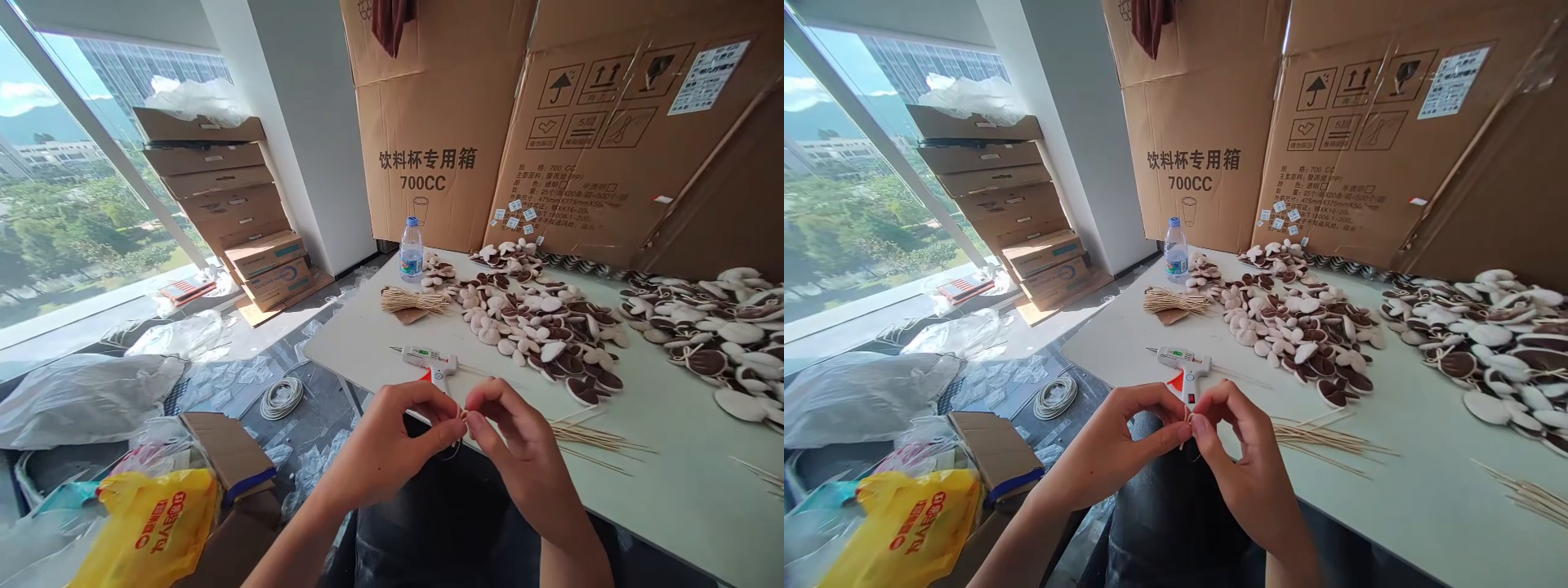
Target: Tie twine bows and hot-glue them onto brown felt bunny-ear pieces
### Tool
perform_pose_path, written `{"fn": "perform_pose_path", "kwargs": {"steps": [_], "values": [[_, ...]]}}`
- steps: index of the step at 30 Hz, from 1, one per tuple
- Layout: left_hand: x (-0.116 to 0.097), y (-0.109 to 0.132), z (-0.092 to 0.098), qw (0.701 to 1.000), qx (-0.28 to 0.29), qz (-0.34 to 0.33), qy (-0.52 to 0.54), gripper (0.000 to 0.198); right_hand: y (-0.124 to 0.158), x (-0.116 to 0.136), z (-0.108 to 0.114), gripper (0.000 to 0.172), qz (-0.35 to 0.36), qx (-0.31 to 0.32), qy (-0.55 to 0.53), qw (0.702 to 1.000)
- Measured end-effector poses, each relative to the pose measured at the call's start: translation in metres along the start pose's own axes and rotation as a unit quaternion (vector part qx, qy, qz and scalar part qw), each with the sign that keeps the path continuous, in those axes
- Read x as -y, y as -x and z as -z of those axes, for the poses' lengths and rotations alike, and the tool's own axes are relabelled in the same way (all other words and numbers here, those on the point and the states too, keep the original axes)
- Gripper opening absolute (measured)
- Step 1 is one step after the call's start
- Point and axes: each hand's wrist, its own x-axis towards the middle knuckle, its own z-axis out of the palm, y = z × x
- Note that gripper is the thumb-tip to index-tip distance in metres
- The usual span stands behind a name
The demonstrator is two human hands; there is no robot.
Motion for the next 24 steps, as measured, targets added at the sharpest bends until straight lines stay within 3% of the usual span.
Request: {"fn": "perform_pose_path", "kwargs": {"steps": [6, 24], "values": [[0.000, 0.000, 0.001, 0.999, -0.009, 0.009, -0.033, 0.016, -0.003, 0.002, 0.004, 0.020, 0.000, 0.030, 0.010, 1.000], [-0.007, -0.001, -0.009, 0.998, -0.049, -0.049, 0.013, 0.017, -0.002, -0.005, -0.022, 0.021, 0.007, -0.079, -0.088, 0.993]]}}
